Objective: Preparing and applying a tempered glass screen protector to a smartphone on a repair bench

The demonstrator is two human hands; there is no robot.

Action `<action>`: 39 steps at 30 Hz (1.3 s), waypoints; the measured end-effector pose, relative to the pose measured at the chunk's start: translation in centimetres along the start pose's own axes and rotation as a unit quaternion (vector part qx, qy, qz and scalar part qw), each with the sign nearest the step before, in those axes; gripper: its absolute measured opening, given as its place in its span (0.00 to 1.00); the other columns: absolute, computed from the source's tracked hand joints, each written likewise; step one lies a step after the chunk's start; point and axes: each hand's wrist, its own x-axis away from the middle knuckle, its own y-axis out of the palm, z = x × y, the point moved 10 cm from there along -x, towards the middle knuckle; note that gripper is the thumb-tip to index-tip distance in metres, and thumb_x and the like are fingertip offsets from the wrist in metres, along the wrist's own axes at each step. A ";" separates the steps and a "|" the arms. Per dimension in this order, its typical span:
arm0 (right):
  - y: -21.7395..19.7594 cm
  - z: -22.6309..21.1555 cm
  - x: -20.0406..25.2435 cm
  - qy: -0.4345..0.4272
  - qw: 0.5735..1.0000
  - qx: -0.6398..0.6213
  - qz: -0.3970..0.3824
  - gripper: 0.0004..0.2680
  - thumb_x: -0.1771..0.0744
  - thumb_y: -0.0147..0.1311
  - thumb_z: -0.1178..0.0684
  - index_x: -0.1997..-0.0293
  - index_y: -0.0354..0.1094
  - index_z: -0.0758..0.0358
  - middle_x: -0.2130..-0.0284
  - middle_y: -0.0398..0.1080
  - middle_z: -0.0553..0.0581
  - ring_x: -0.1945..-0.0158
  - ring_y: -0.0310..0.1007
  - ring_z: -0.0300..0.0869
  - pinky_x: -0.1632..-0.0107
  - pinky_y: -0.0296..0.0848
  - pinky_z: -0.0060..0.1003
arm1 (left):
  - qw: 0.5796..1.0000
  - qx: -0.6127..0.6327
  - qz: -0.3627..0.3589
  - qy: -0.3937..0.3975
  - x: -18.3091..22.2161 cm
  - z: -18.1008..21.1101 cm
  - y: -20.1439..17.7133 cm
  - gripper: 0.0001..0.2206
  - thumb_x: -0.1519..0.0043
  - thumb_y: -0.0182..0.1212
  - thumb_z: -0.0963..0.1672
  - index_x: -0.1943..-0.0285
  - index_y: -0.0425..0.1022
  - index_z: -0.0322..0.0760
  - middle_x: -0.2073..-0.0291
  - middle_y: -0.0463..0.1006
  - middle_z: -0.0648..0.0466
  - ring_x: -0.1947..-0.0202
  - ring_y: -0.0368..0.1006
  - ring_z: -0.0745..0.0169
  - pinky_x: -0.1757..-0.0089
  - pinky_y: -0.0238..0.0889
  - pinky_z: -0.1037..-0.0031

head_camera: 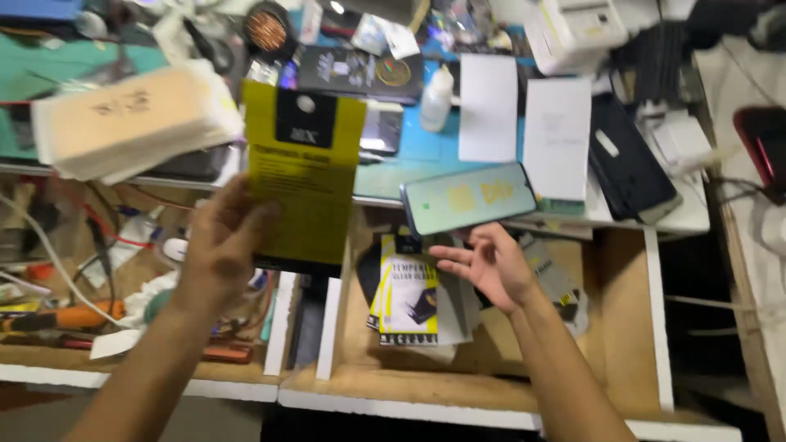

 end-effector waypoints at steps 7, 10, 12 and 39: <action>4.8 -1.3 3.0 0.029 0.979 0.197 0.034 0.24 0.27 0.28 0.39 0.52 0.65 0.77 0.57 0.78 0.75 0.64 0.80 0.56 0.55 0.79 0.47 | 1.000 -0.013 0.002 0.001 1.9 3.8 1.9 0.14 0.32 0.48 0.36 0.37 0.67 0.27 0.43 0.77 0.44 0.41 0.74 0.53 0.40 0.69 0.67; 6.1 -2.3 2.4 -0.003 0.985 0.171 0.023 0.15 0.27 0.29 0.41 0.50 0.48 0.65 0.54 0.77 0.80 0.66 0.80 0.57 0.59 0.78 0.46 | 0.999 -0.016 0.028 0.020 1.8 3.5 0.0 0.15 0.33 0.49 0.37 0.37 0.67 0.26 0.44 0.78 0.44 0.44 0.74 0.56 0.42 0.69 0.69; 6.3 -1.8 2.6 0.017 0.984 0.174 0.037 0.14 0.27 0.28 0.40 0.50 0.46 0.63 0.52 0.77 0.81 0.65 0.80 0.57 0.61 0.79 0.44 | 1.000 0.001 0.024 -0.009 2.2 2.3 -0.8 0.16 0.35 0.53 0.39 0.37 0.69 0.27 0.44 0.79 0.44 0.43 0.75 0.55 0.41 0.70 0.66; 22.9 1.9 10.6 0.018 0.874 -0.029 -0.484 0.34 0.30 0.59 0.49 0.21 0.28 0.48 0.38 0.56 0.78 0.38 0.63 0.65 0.38 0.61 0.63 | 0.705 -0.504 -0.202 0.457 10.0 7.7 14.4 0.23 0.22 0.54 0.42 0.19 0.55 0.56 0.41 0.70 0.49 0.51 0.77 0.55 0.58 0.73 0.64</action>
